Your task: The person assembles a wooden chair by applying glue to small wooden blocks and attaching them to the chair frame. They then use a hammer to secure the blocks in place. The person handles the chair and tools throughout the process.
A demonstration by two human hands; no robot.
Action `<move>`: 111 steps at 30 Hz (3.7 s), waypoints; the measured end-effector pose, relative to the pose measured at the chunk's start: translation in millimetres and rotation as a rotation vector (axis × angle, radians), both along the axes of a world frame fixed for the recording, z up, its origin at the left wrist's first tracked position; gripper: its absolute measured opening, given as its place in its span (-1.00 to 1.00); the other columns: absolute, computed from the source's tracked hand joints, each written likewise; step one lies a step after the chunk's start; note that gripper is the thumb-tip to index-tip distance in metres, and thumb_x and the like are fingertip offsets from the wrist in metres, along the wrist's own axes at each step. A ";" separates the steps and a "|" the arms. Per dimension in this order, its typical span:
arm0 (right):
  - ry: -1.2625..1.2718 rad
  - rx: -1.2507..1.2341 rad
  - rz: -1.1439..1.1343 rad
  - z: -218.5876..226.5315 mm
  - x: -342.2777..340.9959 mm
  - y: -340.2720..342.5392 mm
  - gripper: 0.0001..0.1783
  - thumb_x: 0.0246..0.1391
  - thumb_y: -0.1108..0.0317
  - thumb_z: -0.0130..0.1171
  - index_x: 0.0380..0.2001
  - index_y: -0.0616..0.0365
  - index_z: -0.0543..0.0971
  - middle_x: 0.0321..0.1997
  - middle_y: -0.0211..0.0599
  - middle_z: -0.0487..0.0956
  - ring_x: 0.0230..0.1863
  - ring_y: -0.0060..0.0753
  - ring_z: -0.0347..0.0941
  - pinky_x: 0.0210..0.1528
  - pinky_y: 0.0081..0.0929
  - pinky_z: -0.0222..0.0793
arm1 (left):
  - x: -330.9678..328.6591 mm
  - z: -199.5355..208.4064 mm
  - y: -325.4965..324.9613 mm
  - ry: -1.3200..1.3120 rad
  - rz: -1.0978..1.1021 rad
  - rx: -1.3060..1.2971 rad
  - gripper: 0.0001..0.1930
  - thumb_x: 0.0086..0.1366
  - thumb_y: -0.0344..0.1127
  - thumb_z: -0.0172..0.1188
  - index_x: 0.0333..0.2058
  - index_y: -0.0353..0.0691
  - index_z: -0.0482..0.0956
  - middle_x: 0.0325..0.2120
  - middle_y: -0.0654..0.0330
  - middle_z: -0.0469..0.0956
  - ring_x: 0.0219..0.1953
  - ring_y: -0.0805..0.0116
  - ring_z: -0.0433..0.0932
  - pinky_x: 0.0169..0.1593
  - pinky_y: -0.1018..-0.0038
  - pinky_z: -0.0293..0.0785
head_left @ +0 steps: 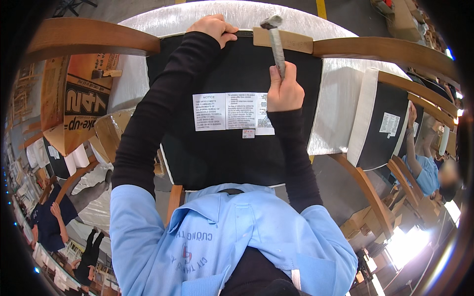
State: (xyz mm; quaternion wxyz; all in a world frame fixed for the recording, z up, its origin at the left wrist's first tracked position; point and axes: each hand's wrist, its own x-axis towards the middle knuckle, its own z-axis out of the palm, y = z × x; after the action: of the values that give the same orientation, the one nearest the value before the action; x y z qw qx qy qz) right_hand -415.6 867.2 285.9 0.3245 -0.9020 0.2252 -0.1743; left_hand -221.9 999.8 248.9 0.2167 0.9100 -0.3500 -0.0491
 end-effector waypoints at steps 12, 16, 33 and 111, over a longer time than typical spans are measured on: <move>-0.194 -0.089 0.013 10.4 22.9 -0.9 -0.75 0.28 0.15 0.04 -0.18 0.09 0.37 -0.56 -0.10 0.58 -0.55 0.01 0.57 -0.58 -0.21 0.42 | -0.4 -1.8 0.1 -0.029 0.002 -0.013 -0.75 0.12 -0.02 0.36 -0.23 0.11 0.75 -0.33 0.29 0.61 -0.22 0.23 0.61 -0.09 0.39 0.56; -0.061 -0.245 -0.026 -1.3 53.8 -34.3 -0.60 0.19 0.11 0.12 0.00 0.09 0.43 -0.41 0.00 0.64 -0.43 0.02 0.62 -0.44 -0.16 0.51 | -0.5 -6.6 4.9 0.003 0.016 -0.049 -0.70 0.10 0.01 0.38 -0.18 0.14 0.73 -0.30 0.29 0.61 -0.21 0.24 0.60 -0.05 0.37 0.54; 0.565 0.408 0.223 9.2 -102.3 -62.4 -0.53 0.23 0.13 0.08 0.19 -0.11 0.36 -0.40 0.02 0.59 -0.33 0.10 0.60 -0.33 -0.19 0.44 | -7.4 -39.1 27.2 -0.390 -0.001 -0.351 -0.65 0.05 0.20 0.37 -0.24 0.23 0.74 -0.32 0.39 0.67 -0.21 0.34 0.62 0.07 0.28 0.40; 0.059 -0.631 -0.133 -68.7 -20.6 -93.2 -0.71 0.24 0.01 0.06 -0.36 -0.01 0.43 -0.51 -0.27 0.58 -0.58 -0.03 0.52 -0.59 -0.16 0.35 | -14.2 -44.3 28.0 -0.383 0.098 -0.351 -0.75 0.10 0.07 0.34 -0.28 0.19 0.72 -0.30 0.40 0.64 -0.17 0.35 0.57 0.09 0.31 0.32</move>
State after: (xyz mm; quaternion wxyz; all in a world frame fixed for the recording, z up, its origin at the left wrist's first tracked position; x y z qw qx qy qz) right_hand -436.3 774.0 217.2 0.0103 -0.9460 0.2279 -0.2303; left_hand -236.1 1027.8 204.6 0.3029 0.8671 -0.3433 0.1961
